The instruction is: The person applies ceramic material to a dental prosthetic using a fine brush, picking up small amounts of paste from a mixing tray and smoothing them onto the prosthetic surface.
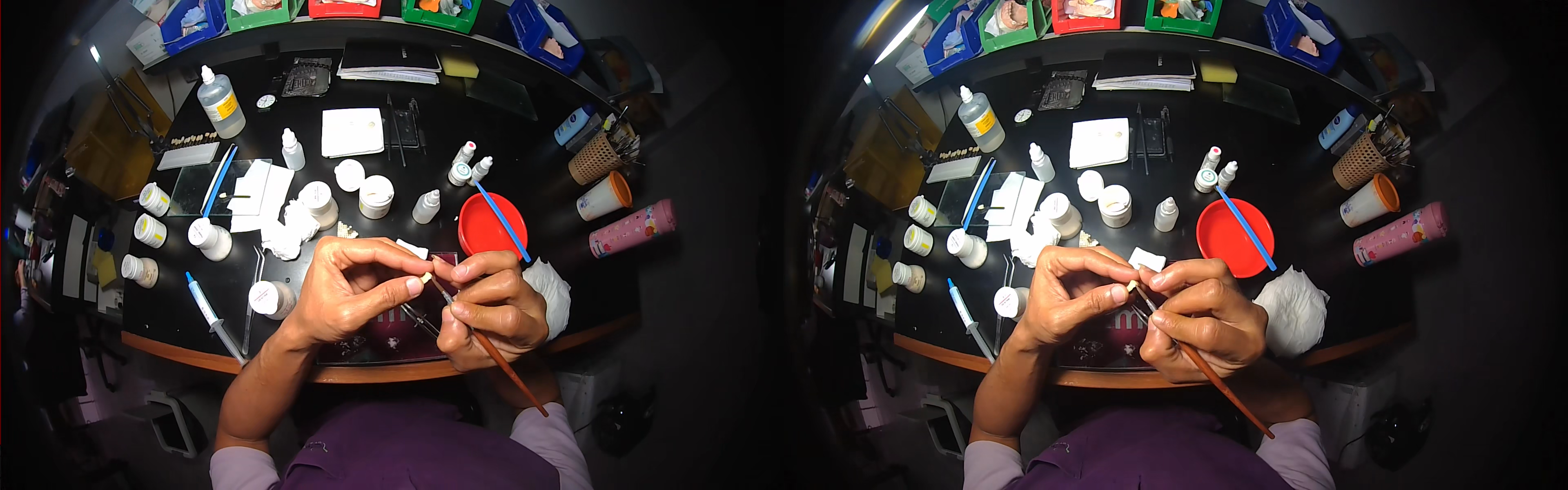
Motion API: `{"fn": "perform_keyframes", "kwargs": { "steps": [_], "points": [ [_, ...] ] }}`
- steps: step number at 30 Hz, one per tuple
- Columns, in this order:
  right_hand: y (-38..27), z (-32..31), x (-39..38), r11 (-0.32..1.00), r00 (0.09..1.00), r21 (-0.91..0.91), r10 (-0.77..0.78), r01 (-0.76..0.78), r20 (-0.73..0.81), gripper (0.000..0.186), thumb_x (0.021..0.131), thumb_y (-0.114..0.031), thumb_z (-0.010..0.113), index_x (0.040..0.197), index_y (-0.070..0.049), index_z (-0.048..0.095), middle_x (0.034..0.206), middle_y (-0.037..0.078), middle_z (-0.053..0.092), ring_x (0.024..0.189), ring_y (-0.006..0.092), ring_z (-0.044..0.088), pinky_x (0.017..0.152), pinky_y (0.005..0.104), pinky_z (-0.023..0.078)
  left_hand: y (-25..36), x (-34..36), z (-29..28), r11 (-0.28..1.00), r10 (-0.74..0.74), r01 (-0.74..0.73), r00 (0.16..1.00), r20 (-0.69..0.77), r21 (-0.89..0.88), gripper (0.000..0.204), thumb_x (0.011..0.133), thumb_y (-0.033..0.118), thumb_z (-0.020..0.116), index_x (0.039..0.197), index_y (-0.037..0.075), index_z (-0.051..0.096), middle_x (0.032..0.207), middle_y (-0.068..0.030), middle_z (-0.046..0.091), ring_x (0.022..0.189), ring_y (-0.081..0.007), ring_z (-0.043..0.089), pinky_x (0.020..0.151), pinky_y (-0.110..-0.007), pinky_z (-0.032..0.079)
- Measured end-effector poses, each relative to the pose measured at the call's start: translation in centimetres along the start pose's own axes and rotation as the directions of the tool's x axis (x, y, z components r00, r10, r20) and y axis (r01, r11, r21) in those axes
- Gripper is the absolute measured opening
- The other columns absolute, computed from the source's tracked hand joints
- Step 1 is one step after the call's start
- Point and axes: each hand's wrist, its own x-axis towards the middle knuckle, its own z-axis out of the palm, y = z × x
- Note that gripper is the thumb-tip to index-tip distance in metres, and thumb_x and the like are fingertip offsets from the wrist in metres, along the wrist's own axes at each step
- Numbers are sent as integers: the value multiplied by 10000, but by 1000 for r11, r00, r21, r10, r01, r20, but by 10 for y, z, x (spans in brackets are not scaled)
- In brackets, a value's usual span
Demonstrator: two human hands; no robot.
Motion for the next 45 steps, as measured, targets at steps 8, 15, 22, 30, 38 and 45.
{"fn": "perform_keyframes", "kwargs": {
  "steps": [8, 15, 22, 30, 38, 45],
  "points": [
    [1, 0, -1, 1000, 1000, -3, 0, 0, 4, 293, 668, 145, 689, 887, -39, 628, 802, 66, 594, 923, 255, 643, 818, 396, 651, 0, 0, -1, 1000, -14, 14, 1000, 4, 20, 184, 883, -83, 680, 1065, -89, 703, 1046, -186, 708, 965, -185, 678, 849, -279, 539],
    [3, -2, 0, 997, 1000, 70, -14, 15, -7, 265, 665, 121, 690, 878, -25, 631, 789, 72, 598, 919, 273, 639, 830, 406, 642, 2, 1, 0, 1000, -2, 2, 1000, 4, 26, 182, 887, -82, 674, 1066, -81, 707, 1039, -179, 709, 948, -171, 673, 820, -260, 534],
    [1, -5, 0, 996, 1000, 90, 11, -11, 1, 239, 687, 106, 693, 875, -26, 629, 798, 73, 597, 932, 275, 640, 831, 403, 641, 2, 1, 0, 999, -1, 1, 1000, 16, 48, 186, 886, -84, 672, 1068, -77, 710, 1044, -179, 707, 942, -167, 672, 812, -258, 532],
    [0, -3, -2, 1000, 1000, 27, 7, -8, 11, 245, 696, 112, 701, 885, -27, 630, 815, 79, 603, 949, 267, 645, 838, 405, 642, 2, 0, -1, 999, -4, 3, 1000, 16, 41, 199, 877, -85, 681, 1073, -77, 710, 1043, -181, 701, 974, -185, 669, 861, -285, 530],
    [-2, -2, -2, 1000, 1000, 19, 10, -10, 3, 266, 685, 128, 697, 890, -28, 629, 815, 75, 597, 949, 262, 645, 846, 409, 645, 3, 1, -1, 998, 7, -8, 1000, 30, 57, 202, 874, -87, 682, 1074, -82, 707, 1043, -185, 700, 976, -191, 672, 864, -290, 532],
    [-1, -1, -2, 1000, 1000, 5, 3, -3, 4, 268, 688, 128, 699, 889, -34, 630, 814, 68, 596, 943, 256, 647, 833, 404, 649, 1, 1, -1, 999, 8, -9, 1000, 29, 39, 202, 876, -85, 684, 1076, -82, 705, 1046, -188, 702, 976, -192, 674, 868, -296, 533]
  ]
}}
